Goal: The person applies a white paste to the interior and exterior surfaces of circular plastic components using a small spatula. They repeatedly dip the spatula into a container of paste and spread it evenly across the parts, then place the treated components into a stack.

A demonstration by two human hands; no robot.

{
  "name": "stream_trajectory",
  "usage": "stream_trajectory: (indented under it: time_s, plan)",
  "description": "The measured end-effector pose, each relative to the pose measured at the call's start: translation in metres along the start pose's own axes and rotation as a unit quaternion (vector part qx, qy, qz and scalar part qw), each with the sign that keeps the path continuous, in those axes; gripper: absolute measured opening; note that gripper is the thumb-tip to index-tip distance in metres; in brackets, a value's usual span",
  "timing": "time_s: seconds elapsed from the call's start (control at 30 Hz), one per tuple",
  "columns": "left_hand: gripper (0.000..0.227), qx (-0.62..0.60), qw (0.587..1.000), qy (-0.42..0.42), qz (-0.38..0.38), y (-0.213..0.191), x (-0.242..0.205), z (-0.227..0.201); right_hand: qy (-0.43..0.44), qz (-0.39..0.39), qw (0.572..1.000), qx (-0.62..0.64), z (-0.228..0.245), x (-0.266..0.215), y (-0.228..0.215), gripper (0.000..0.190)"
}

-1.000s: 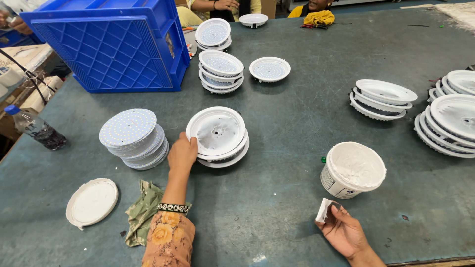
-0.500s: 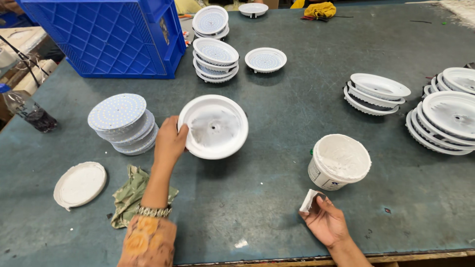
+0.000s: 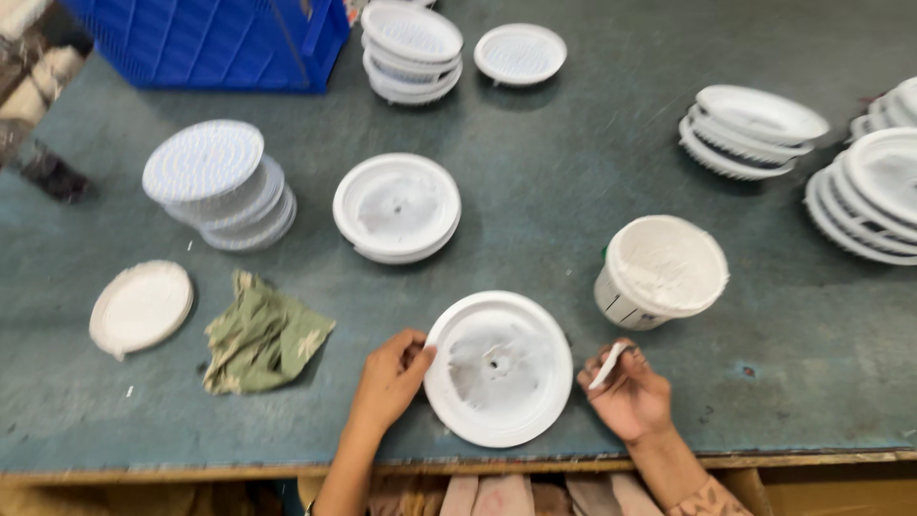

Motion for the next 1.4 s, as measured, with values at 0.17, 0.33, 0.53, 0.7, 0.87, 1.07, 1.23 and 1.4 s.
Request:
stream_trajectory:
  time_s: [0.17,0.33,0.53,0.7,0.87,1.07,1.23,1.4]
  plan:
    - [0.036,-0.095,0.978,0.17,-0.069,0.008,-0.021,-0.03,-0.026,0.003,0.987,-0.161,0.011,0.004,0.033,0.018]
    - [0.033,-0.218,0.974,0.049,0.035,0.034,-0.014,-0.024,-0.128,0.161,0.686,-0.698,-0.002,0.007,0.122,0.025]
    - [0.037,-0.202,0.978,0.034,0.037,0.038,-0.022,-0.029,-0.254,0.419,0.336,-0.804,-0.056,0.011,0.208,0.042]
    - [0.036,-0.158,0.986,0.041,0.033,0.036,-0.028,-0.036,-0.267,0.447,0.265,-0.811,-0.072,0.01,0.218,0.041]
    - [0.031,-0.152,0.982,0.111,-0.011,0.03,-0.033,-0.042,-0.251,0.448,0.268,-0.815,-0.08,0.003,0.211,0.04]
    - [0.031,-0.14,0.986,0.092,-0.01,0.032,-0.032,-0.037,-0.217,0.434,0.266,-0.833,-0.089,-0.016,0.196,0.042]
    - [0.029,-0.137,0.986,0.092,-0.021,0.032,-0.032,-0.039,-0.208,0.457,0.248,-0.828,-0.091,-0.038,0.188,0.038]
    - [0.029,-0.126,0.99,0.061,-0.016,0.034,-0.033,-0.039,-0.171,0.503,0.229,-0.816,-0.087,-0.055,0.187,0.043]
Point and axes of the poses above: each hand's wrist, its own x-axis towards the middle knuckle, its own y-axis out of the palm, z = x × y, the point moved 5 cm from there along x, towards the middle knuckle, and after that the axes turned 11 degrees about -y, right-handed, at the moved point
